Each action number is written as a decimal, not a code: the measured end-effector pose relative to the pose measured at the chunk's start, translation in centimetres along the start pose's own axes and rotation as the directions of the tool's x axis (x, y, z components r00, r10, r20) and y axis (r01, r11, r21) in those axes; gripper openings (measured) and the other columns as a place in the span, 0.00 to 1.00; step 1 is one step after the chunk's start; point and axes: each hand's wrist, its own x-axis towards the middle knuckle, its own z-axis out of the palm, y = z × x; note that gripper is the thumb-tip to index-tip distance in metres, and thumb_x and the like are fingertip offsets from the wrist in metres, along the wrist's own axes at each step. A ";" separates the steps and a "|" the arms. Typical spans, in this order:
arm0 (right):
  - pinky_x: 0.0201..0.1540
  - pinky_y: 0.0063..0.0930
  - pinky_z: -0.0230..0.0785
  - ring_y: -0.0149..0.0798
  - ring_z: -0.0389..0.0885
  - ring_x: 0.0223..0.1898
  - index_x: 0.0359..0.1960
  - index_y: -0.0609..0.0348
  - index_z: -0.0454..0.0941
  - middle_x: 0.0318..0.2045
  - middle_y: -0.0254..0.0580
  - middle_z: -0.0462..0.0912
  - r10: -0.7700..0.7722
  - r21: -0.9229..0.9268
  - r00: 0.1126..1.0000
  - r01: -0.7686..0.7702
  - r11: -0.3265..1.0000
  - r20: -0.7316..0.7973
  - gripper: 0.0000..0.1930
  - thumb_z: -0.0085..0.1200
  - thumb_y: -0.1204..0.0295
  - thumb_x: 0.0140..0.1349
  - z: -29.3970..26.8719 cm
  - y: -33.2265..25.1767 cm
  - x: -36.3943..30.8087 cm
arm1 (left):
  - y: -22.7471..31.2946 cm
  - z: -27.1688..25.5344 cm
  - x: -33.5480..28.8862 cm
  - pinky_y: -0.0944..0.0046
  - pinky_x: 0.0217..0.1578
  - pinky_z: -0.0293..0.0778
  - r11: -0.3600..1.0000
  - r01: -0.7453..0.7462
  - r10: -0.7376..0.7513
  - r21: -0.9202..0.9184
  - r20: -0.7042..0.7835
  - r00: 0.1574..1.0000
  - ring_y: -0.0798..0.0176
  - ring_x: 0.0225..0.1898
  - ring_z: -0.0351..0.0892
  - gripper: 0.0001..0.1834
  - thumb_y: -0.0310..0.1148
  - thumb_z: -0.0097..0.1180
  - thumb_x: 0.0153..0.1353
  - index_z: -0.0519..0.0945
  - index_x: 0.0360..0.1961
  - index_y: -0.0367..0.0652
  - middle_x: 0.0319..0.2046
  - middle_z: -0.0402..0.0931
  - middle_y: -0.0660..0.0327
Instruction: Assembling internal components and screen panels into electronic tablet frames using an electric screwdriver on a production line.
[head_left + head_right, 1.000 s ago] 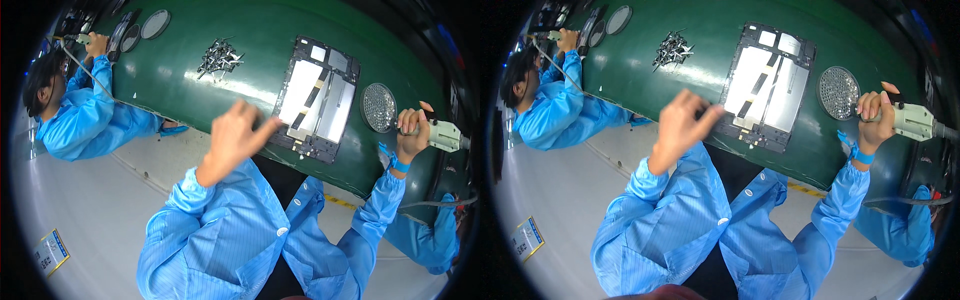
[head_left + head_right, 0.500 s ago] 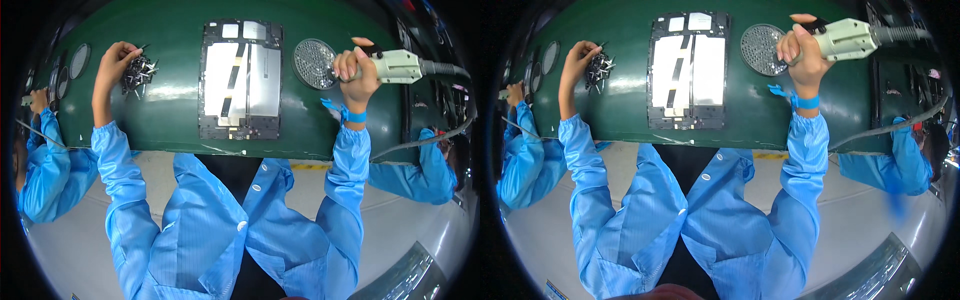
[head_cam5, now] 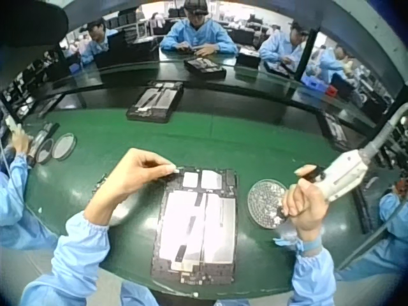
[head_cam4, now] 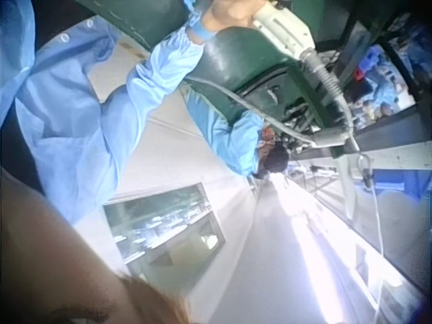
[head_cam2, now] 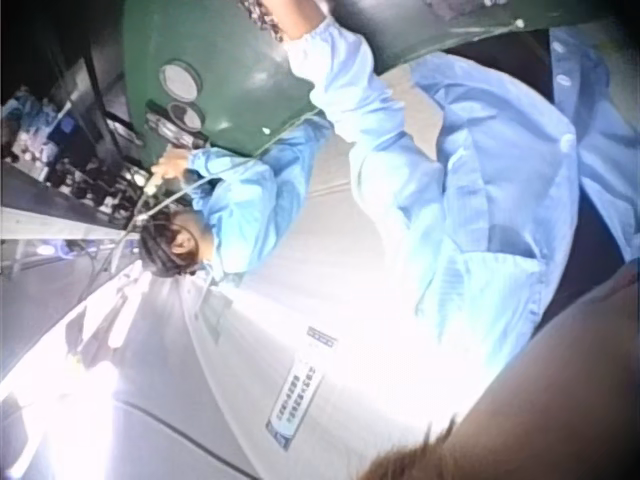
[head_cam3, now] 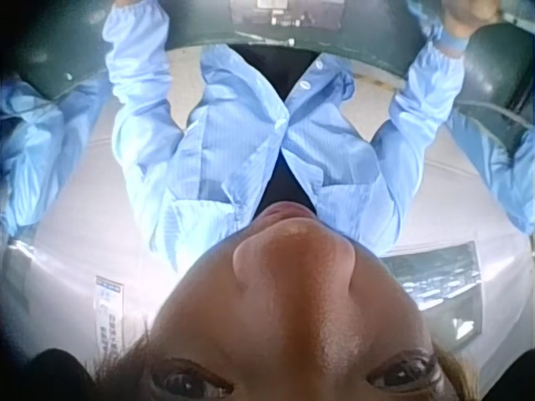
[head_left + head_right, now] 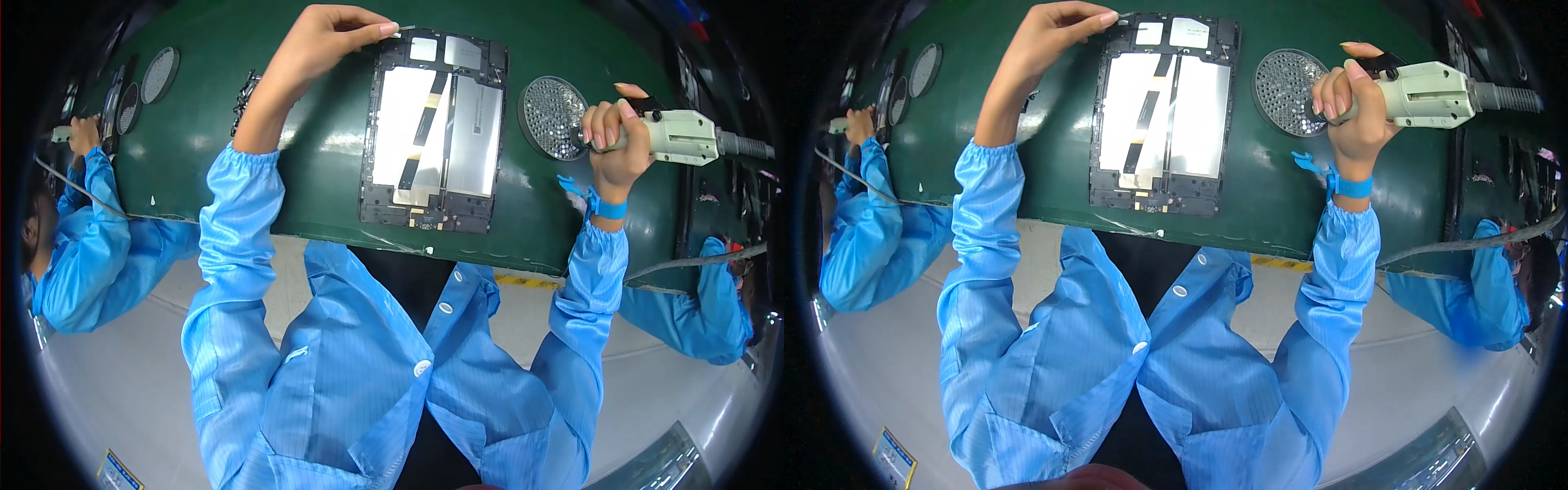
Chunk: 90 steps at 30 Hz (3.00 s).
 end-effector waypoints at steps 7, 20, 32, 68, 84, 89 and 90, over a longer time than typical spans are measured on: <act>0.18 0.29 0.60 0.28 0.60 0.13 0.46 0.72 0.72 0.13 0.32 0.61 -0.016 0.079 1.000 0.016 0.997 -0.003 0.12 0.44 0.78 0.63 -0.1 0.1 0.2 | -0.7 0.7 1.3 0.72 0.28 0.68 0.997 0.070 -0.067 0.022 -0.101 0.993 0.74 0.27 0.73 0.11 0.31 0.63 0.62 0.87 0.37 0.33 0.26 0.81 0.65; 0.21 0.30 0.61 0.28 0.59 0.14 0.52 0.69 0.71 0.13 0.31 0.59 -0.005 0.095 0.998 0.000 0.996 0.056 0.17 0.40 0.72 0.65 -0.4 0.9 0.3 | -6.2 -0.1 3.3 0.72 0.38 0.72 0.992 -0.095 0.096 0.079 -0.008 0.995 0.71 0.35 0.77 0.17 0.38 0.65 0.61 0.86 0.47 0.40 0.37 0.84 0.62; 0.18 0.30 0.61 0.28 0.58 0.13 0.47 0.66 0.70 0.13 0.31 0.60 0.018 0.080 0.997 -0.024 0.997 0.075 0.14 0.39 0.71 0.64 0.3 2.1 -0.3 | -2.3 1.7 2.2 0.73 0.30 0.70 0.996 0.072 -0.076 -0.053 -0.060 0.995 0.73 0.27 0.74 0.13 0.32 0.65 0.61 0.86 0.42 0.33 0.31 0.84 0.60; 0.20 0.30 0.63 0.28 0.59 0.13 0.52 0.67 0.68 0.13 0.31 0.59 -0.019 0.046 0.990 0.012 0.999 0.138 0.18 0.36 0.66 0.69 1.8 1.0 -0.2 | -4.0 0.6 2.0 0.71 0.30 0.76 0.981 0.064 -0.060 -0.185 0.030 0.998 0.71 0.29 0.79 0.13 0.31 0.64 0.62 0.84 0.43 0.31 0.30 0.84 0.59; 0.19 0.32 0.60 0.30 0.58 0.12 0.40 0.64 0.72 0.12 0.31 0.57 0.033 0.128 0.955 -0.074 0.989 0.296 0.16 0.40 0.62 0.66 16.1 5.6 7.1 | -7.1 1.4 2.6 0.71 0.35 0.81 0.939 -0.117 0.198 -0.323 0.230 0.953 0.70 0.30 0.83 0.12 0.30 0.60 0.63 0.84 0.44 0.33 0.33 0.84 0.57; 0.18 0.31 0.60 0.30 0.58 0.11 0.38 0.64 0.72 0.11 0.31 0.57 0.045 0.118 0.960 -0.081 0.990 0.276 0.15 0.41 0.62 0.66 16.5 6.7 7.3 | -6.8 0.7 2.2 0.71 0.31 0.79 0.963 -0.126 0.190 -0.237 0.270 0.944 0.70 0.25 0.83 0.14 0.32 0.59 0.63 0.85 0.45 0.34 0.28 0.84 0.56; 0.18 0.30 0.60 0.30 0.58 0.11 0.38 0.64 0.72 0.11 0.31 0.57 0.045 0.119 0.957 -0.082 0.989 0.287 0.15 0.41 0.62 0.66 16.8 6.9 7.2 | -7.1 0.7 2.2 0.71 0.31 0.79 0.963 -0.120 0.184 -0.241 0.264 0.947 0.70 0.25 0.83 0.14 0.32 0.59 0.63 0.85 0.45 0.34 0.28 0.84 0.56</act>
